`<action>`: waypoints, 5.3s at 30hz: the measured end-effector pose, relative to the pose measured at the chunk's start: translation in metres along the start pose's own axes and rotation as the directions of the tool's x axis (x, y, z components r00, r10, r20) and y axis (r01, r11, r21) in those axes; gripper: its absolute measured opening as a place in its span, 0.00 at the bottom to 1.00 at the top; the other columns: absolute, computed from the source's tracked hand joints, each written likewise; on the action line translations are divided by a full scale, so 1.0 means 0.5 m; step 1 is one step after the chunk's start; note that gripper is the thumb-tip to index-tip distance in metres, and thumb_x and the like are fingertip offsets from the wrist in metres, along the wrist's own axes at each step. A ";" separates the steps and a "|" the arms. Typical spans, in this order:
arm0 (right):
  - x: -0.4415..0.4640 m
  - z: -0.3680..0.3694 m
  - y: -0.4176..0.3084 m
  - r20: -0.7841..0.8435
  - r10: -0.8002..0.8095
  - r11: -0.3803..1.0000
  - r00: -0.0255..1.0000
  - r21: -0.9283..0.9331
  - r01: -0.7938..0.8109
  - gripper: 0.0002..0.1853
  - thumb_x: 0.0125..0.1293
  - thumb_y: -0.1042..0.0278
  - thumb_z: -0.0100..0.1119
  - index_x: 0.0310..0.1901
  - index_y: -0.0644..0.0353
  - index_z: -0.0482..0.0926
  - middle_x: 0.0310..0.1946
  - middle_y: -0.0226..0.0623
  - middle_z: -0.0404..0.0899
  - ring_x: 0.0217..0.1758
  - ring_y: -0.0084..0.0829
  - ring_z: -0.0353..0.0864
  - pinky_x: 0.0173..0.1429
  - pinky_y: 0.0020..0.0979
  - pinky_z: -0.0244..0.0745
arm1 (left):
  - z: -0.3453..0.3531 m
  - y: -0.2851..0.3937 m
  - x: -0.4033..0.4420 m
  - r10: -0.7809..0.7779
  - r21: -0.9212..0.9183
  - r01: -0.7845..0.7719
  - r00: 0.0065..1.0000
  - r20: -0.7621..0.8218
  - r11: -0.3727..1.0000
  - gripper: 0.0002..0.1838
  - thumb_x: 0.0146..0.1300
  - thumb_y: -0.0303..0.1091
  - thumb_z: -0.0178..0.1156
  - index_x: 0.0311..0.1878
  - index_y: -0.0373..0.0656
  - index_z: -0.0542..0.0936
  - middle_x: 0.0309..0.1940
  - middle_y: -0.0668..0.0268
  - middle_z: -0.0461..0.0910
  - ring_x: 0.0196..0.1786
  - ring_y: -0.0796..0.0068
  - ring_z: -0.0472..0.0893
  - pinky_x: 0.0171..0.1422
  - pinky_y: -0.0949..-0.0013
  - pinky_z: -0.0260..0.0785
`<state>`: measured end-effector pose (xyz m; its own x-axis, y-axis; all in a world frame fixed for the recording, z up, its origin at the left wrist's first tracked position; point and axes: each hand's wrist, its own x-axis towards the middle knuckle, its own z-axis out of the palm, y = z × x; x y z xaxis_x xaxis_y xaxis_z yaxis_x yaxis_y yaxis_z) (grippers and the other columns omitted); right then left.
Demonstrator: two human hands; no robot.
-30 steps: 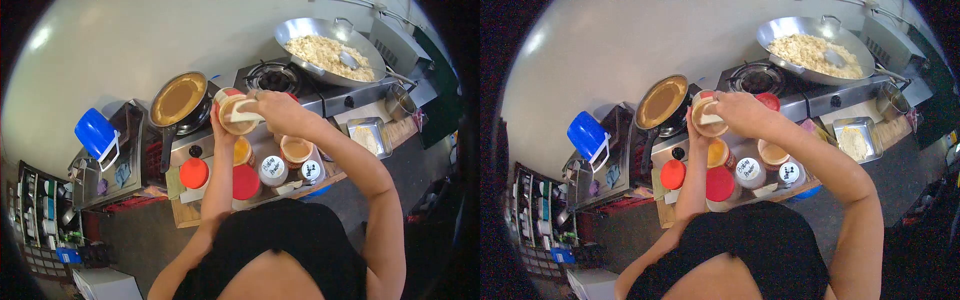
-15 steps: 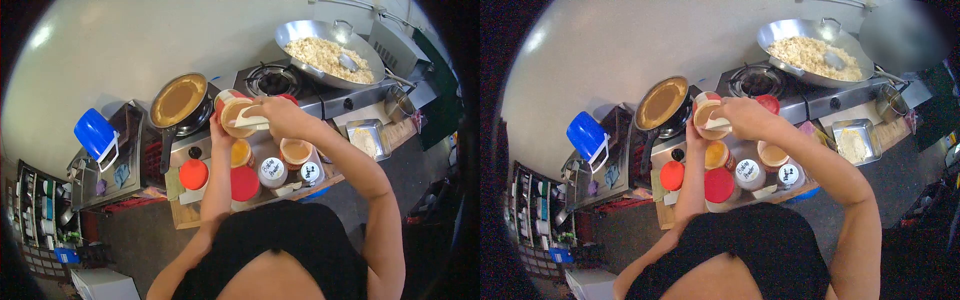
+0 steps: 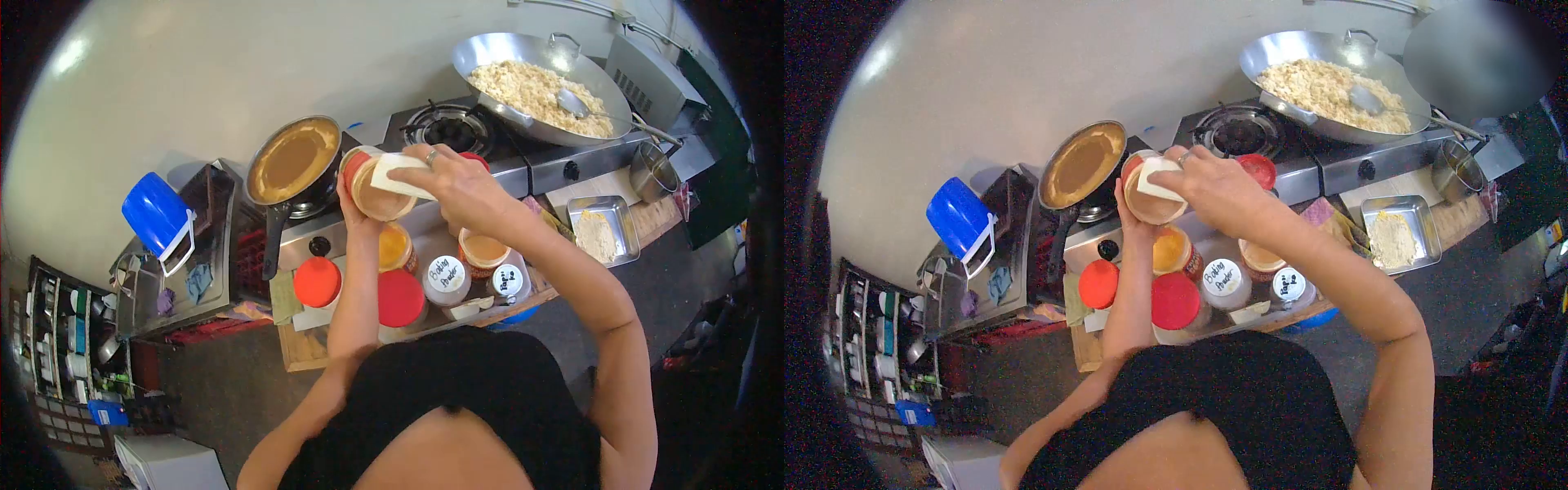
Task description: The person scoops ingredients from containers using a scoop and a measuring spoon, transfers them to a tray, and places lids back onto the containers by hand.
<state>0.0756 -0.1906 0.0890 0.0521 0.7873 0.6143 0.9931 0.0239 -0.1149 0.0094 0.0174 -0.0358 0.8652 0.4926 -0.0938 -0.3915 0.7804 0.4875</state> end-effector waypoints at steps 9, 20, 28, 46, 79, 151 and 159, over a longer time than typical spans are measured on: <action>-0.015 0.013 0.019 0.348 0.054 0.998 0.936 -0.001 -0.057 0.37 0.36 0.84 0.63 0.55 0.48 0.76 0.58 0.44 0.70 0.53 0.44 0.75 0.53 0.41 0.75 | 0.018 0.007 -0.012 -0.135 0.035 0.135 0.991 0.013 0.990 0.39 0.58 0.68 0.46 0.63 0.47 0.69 0.60 0.57 0.72 0.61 0.55 0.72 0.65 0.48 0.64; -0.023 0.018 0.010 0.295 -0.008 0.997 0.955 0.072 -0.014 0.32 0.40 0.87 0.56 0.52 0.49 0.78 0.57 0.42 0.72 0.55 0.45 0.74 0.56 0.41 0.74 | -0.010 0.001 0.009 -0.108 -0.037 0.106 0.992 -0.059 0.994 0.33 0.62 0.62 0.42 0.61 0.49 0.71 0.59 0.59 0.74 0.61 0.55 0.72 0.66 0.47 0.62; -0.036 0.008 0.009 0.253 0.090 0.978 0.963 0.158 -0.133 0.31 0.40 0.87 0.57 0.51 0.51 0.78 0.54 0.40 0.74 0.53 0.44 0.76 0.55 0.41 0.73 | 0.008 0.003 -0.007 0.003 0.023 0.000 0.989 -0.150 1.000 0.34 0.61 0.64 0.42 0.62 0.50 0.70 0.60 0.59 0.73 0.61 0.54 0.72 0.66 0.46 0.61; -0.006 0.012 -0.012 0.264 0.112 0.979 0.958 0.134 -0.151 0.30 0.45 0.86 0.57 0.53 0.52 0.78 0.49 0.46 0.76 0.50 0.47 0.77 0.52 0.42 0.74 | -0.008 0.022 0.007 -0.043 0.014 0.042 0.988 0.146 0.999 0.34 0.62 0.64 0.45 0.62 0.49 0.70 0.57 0.59 0.74 0.58 0.56 0.74 0.62 0.50 0.68; -0.033 0.028 -0.017 0.337 0.094 0.991 0.937 0.060 -0.121 0.35 0.43 0.86 0.57 0.56 0.45 0.76 0.56 0.40 0.72 0.51 0.43 0.76 0.56 0.40 0.75 | -0.004 0.007 0.000 0.036 -0.002 -0.036 0.994 0.107 0.999 0.35 0.59 0.62 0.52 0.61 0.46 0.70 0.56 0.58 0.75 0.57 0.56 0.76 0.62 0.50 0.68; 0.056 0.016 0.025 0.318 0.211 0.975 0.924 -0.134 -0.176 0.20 0.49 0.79 0.57 0.46 0.53 0.81 0.44 0.46 0.78 0.47 0.45 0.80 0.49 0.42 0.76 | 0.020 -0.010 0.007 -0.172 0.015 0.174 0.981 -0.088 0.985 0.36 0.58 0.66 0.51 0.62 0.50 0.70 0.59 0.64 0.74 0.61 0.61 0.72 0.64 0.48 0.64; 0.045 0.036 0.059 0.252 0.268 0.953 0.930 0.073 -0.295 0.20 0.46 0.79 0.53 0.42 0.56 0.84 0.36 0.48 0.81 0.40 0.48 0.81 0.47 0.40 0.76 | 0.036 -0.018 0.018 -0.222 0.117 0.245 0.958 -0.179 0.962 0.38 0.58 0.69 0.49 0.63 0.50 0.69 0.60 0.64 0.73 0.63 0.60 0.71 0.67 0.47 0.60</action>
<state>0.1041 -0.1610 0.0856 0.2883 0.8938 0.3434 0.9231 -0.1641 -0.3479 0.0262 0.0078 -0.0256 0.8603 0.3673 -0.3534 -0.1280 0.8268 0.5478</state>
